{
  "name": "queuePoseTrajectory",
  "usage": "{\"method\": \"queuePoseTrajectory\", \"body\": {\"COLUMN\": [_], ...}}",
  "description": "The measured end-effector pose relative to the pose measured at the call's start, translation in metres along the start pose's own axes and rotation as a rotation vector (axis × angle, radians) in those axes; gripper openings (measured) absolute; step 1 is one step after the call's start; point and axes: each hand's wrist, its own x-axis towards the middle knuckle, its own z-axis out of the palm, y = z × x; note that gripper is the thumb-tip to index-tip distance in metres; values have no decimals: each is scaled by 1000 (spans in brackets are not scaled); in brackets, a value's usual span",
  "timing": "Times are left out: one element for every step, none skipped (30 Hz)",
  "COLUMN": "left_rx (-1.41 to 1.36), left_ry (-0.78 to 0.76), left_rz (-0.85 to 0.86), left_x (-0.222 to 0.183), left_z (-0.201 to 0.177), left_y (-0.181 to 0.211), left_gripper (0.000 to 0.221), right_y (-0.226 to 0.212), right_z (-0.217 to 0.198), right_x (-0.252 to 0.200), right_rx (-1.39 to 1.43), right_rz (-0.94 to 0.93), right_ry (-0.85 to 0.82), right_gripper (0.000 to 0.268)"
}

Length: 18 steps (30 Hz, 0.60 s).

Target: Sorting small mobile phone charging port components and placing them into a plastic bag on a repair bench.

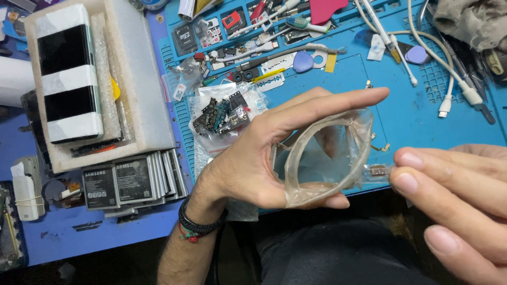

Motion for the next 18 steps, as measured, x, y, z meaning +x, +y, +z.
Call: {"method": "queuePoseTrajectory", "body": {"left_rx": [0, -1, 1, 4, 5, 6, 8, 8, 13, 18, 18, 31, 44, 44, 34, 22, 18, 35], "left_ry": [-2, 0, -6, -11, -9, -4, 2, 5, -9, -22, -18, -34, -50, -49, -62, -76, -78, -80], "left_rz": [4, 5, 6, 7, 8, 19, 31, 31, 40, 49, 49, 43, 38, 37, 43, 47, 45, 61], "left_x": [0, 0, 0, 0, 0, -1, -1, -1, -2, -2, -3, -3, -3, -4, -4, -4, -5, -6], "left_z": [0, 0, -1, -1, -1, 0, 0, 0, -1, -1, -1, -1, -1, -1, -1, -1, -2, -1], "left_y": [0, 0, -1, -1, -2, -3, -4, -4, -4, -5, -3, -2, -1, -1, -2, -3, -6, -8], "left_gripper": [88, 88, 88, 88, 88, 88, 88, 88, 90, 93, 93, 95, 97, 97, 98, 98, 98, 99], "right_y": [2, -2, -5, -9, -10, -12, -13, -16, -18, -20, -16, -12, -7, -11, -14, -19, -20, -23], "right_z": [0, -1, -2, -3, -2, -2, -2, -4, -5, -7, -5, -3, -1, -4, -7, -11, -6, -1], "right_x": [0, -1, -3, -4, -2, 0, 2, 2, 2, 2, -4, -9, -15, -7, 2, 9, 11, 12], "right_rx": [-16, -15, -16, -16, -16, -14, -12, -11, 24, 59, 61, 66, 71, 72, 76, 80, 82, 132], "right_rz": [-89, -89, 4, 98, 96, 121, 146, 144, 146, 147, 144, 150, 157, 156, 163, 175, 178, 209], "right_ry": [10, 9, -20, -48, -48, -40, -32, -34, -27, -21, -24, -43, -62, -63, -65, -67, -70, 9], "right_gripper": [51, 51, 54, 58, 58, 57, 57, 57, 55, 54, 54, 57, 60, 60, 58, 55, 55, 52]}}
